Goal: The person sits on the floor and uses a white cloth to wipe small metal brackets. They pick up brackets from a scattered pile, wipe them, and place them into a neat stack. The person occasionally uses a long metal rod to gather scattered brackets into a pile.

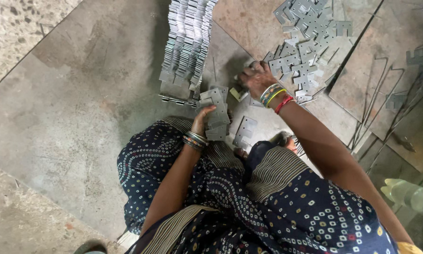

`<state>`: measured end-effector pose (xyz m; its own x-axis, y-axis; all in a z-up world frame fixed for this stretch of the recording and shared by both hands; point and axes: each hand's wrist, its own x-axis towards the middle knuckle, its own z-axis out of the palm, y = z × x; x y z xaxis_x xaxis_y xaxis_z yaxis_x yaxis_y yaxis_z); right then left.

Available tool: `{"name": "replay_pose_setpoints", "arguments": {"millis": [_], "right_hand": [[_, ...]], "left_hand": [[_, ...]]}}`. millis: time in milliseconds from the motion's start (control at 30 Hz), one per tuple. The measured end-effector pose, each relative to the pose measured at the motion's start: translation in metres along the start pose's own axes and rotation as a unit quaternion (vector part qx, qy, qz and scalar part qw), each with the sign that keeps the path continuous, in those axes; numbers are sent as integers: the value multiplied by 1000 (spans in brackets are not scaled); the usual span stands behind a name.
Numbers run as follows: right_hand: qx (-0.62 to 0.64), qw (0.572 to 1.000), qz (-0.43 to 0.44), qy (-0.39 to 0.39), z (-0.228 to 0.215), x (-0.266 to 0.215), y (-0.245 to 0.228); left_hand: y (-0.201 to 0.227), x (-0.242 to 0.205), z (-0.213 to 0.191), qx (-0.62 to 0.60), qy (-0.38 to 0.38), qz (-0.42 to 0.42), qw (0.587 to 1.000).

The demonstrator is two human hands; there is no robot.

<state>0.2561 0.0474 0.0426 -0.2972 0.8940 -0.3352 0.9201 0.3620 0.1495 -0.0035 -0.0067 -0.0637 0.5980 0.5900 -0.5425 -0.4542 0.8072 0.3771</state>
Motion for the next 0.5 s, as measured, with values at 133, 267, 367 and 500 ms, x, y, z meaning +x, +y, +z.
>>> {"name": "replay_pose_setpoints", "arguments": {"millis": [133, 267, 367, 500], "right_hand": [[35, 998, 52, -18, -39, -23, 3], [50, 987, 151, 9, -88, -51, -19], [230, 946, 189, -127, -90, -69, -55], [351, 922, 107, 125, -27, -88, -20]], "left_hand": [[-3, 1, -1, 12, 0, 12, 1000], [-3, 2, 7, -7, 11, -39, 999], [-4, 5, 13, -45, -10, -44, 998], [-11, 12, 1, -33, 9, -41, 999]]}}
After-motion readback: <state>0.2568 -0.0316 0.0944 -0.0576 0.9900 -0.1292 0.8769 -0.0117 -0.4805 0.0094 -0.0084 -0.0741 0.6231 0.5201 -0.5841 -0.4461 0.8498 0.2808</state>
